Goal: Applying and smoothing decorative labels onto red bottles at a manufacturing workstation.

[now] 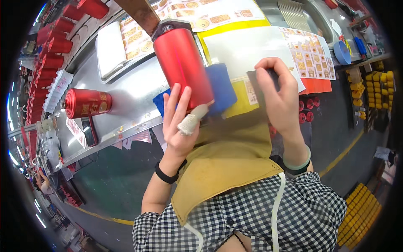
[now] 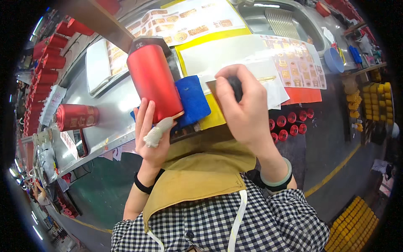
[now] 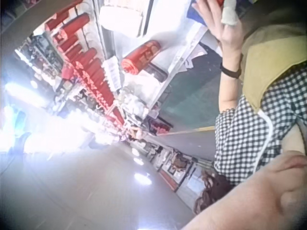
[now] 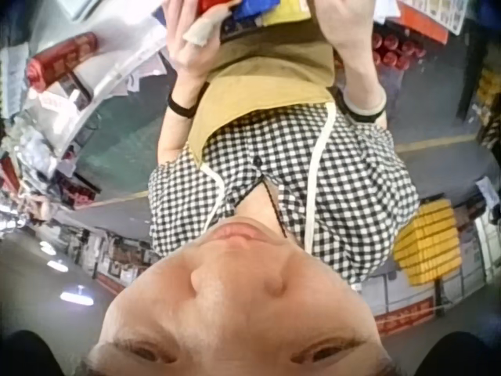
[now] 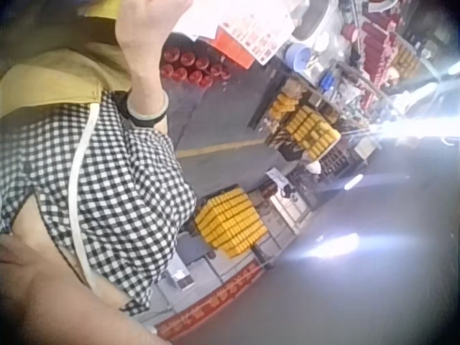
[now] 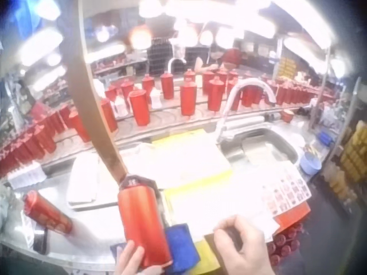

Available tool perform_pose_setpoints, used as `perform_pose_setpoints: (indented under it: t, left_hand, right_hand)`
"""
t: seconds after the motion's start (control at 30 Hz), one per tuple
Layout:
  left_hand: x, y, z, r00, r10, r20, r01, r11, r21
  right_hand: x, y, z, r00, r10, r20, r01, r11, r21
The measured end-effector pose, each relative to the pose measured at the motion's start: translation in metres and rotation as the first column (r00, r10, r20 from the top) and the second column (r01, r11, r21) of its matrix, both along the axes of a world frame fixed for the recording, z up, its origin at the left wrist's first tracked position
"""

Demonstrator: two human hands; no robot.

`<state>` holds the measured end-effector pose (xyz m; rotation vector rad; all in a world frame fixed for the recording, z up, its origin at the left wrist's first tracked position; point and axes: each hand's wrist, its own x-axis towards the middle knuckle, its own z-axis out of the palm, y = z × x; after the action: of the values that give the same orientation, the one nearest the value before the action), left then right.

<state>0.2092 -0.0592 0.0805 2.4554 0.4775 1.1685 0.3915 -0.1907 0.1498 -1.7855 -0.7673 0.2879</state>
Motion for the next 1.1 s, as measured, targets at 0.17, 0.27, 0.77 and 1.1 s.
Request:
perform_pose_setpoints:
  t: [0.17,0.27,0.77,1.1]
  left_hand:
    - [0.006,0.010,0.007,0.988,-0.133,-0.077,0.140,0.986,0.092]
    - [-0.007,0.002,-0.006,0.996,-0.071,0.048,0.071,0.997,0.006]
    - [0.002,-0.001,0.005,0.991,-0.087,-0.104,0.091,0.996,0.027]
    - [0.009,0.003,0.006,0.987,-0.137,-0.080,0.142,0.988,0.059]
  right_hand:
    - [-0.014,0.007,0.002,0.995,0.102,-0.023,-0.101,0.994,0.033]
    - [0.003,0.000,-0.010,0.997,0.018,0.075,-0.021,0.999,0.044]
    - [-0.005,0.003,-0.011,0.990,0.137,0.032,-0.138,0.989,0.050]
    - [0.001,-0.016,-0.006,0.988,0.147,0.035,-0.140,0.975,-0.171]
